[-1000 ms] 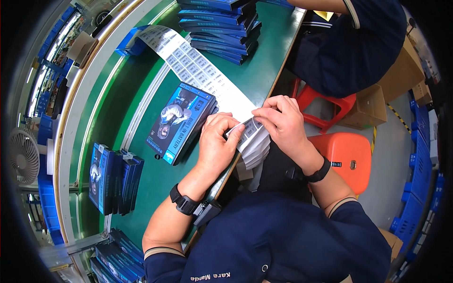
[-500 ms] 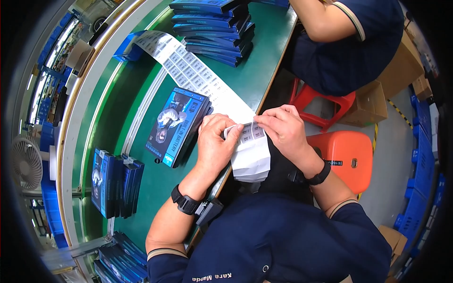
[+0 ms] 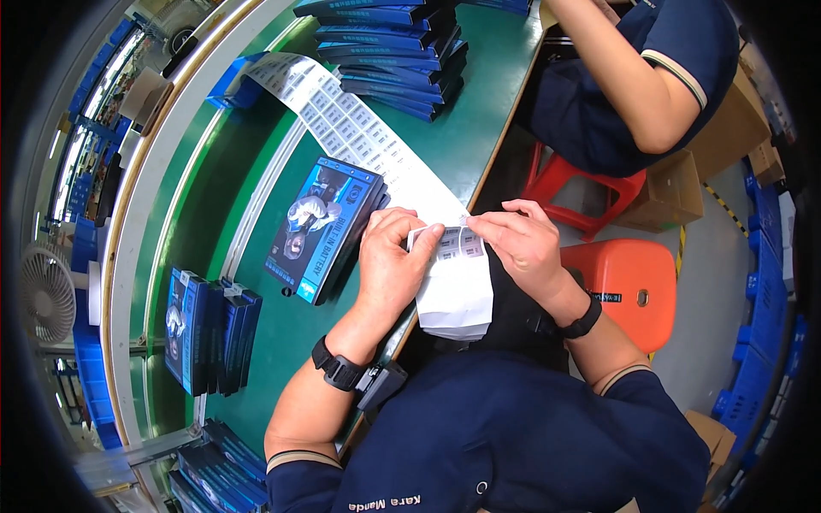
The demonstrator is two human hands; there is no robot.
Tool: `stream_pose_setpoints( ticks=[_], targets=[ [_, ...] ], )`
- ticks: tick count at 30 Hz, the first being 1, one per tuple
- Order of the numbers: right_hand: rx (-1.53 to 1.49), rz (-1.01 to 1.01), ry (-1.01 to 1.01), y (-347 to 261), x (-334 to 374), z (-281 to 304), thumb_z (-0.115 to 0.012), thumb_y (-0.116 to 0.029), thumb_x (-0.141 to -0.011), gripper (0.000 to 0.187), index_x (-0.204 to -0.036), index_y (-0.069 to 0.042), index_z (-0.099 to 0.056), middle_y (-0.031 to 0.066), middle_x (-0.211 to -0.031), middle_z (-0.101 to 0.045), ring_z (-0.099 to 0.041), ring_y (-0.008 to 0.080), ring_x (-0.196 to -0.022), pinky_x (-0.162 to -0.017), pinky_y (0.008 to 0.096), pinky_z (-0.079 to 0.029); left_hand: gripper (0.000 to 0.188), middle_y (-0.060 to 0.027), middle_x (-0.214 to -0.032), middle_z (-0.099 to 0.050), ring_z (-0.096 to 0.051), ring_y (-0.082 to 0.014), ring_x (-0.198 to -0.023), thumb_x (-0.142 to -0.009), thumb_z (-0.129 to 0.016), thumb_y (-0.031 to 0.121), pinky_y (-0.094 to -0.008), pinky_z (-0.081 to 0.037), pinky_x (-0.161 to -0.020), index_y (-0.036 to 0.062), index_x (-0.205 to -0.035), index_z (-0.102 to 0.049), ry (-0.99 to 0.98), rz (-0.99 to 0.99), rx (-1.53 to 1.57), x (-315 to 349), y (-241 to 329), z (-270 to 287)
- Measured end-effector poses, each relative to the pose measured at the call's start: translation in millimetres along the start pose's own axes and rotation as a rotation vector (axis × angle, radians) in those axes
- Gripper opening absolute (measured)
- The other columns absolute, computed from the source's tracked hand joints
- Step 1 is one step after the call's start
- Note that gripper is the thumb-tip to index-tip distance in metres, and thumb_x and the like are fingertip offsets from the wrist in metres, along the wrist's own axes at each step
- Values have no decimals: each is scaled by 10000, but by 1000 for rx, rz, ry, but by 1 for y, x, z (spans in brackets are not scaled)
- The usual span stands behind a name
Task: Applying labels to electronic component boxes on an assembly line.
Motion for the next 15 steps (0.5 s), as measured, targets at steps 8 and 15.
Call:
stream_pose_setpoints(
  ticks=[8,15],
  targets=[
    [15,20,13,-2,-4,-2,-750,-26,-790,257,-1030,-121,-761,13,-915,-745,-692,152,-793,-836,383,-528,209,-117,-815,-688,-614,-292,-1002,-818,-784,170,-407,-485,-874,-16,-761,-705,33,-10,89,-1,-1,1],
    [4,32,21,-5,-3,0,-766,-29,-774,244,-1001,-118,-756,14,-937,-736,-682,162,-832,-835,384,-516,210,-115,-798,-683,-613,-291,-986,-822,-780,168,-409,-485,-867,-16,-757,-704,28,-14,93,0,-3,1]
  ],
)
Point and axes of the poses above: each hand's wrist, its own x-axis away from the middle knuckle, its own z-axis out of the back of the hand, y = z × x, the point moved 7 cm from there along -x, towards the middle knuckle
